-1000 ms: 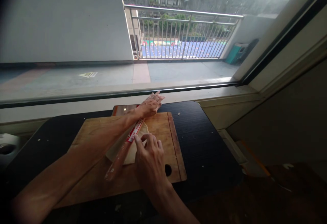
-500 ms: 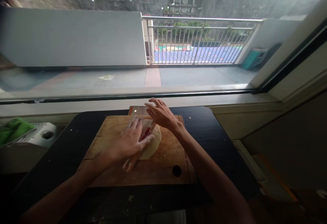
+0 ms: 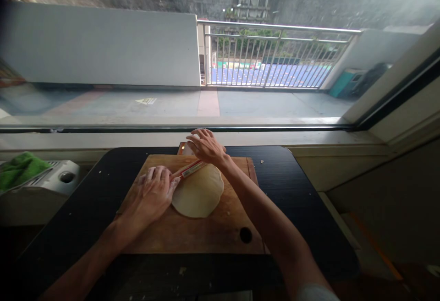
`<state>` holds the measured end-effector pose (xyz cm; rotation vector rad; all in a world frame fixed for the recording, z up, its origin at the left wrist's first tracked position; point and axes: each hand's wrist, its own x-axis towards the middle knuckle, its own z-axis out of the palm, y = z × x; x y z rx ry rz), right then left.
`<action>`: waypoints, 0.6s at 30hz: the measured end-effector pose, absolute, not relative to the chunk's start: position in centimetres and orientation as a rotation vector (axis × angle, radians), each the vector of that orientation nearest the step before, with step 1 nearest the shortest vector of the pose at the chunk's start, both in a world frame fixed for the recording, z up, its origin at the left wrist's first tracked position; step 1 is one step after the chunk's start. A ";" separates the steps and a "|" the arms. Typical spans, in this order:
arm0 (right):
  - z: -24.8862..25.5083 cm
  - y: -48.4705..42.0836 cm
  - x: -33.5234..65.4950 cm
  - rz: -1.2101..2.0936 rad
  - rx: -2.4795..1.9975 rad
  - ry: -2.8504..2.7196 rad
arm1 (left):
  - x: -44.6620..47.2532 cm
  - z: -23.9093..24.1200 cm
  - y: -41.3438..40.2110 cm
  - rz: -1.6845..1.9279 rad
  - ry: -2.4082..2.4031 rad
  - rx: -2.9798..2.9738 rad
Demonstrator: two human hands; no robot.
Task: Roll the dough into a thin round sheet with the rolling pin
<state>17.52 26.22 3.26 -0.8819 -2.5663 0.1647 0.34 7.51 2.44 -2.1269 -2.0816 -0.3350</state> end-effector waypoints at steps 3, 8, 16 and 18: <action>3.3 27.1 15.9 0.144 -0.914 -2.595 | -0.9 1.6 8.7 -0.453 -2.069 -2.075; 2.8 27.4 15.6 0.085 -0.984 -2.753 | -2.2 0.5 10.1 -0.511 -2.060 -2.060; 1.9 23.8 20.0 0.043 -1.083 -2.825 | -0.2 0.0 7.6 -0.572 -2.004 -2.245; 1.9 22.5 20.9 0.042 -1.149 -2.790 | 0.6 0.4 6.7 -0.579 -1.973 -2.289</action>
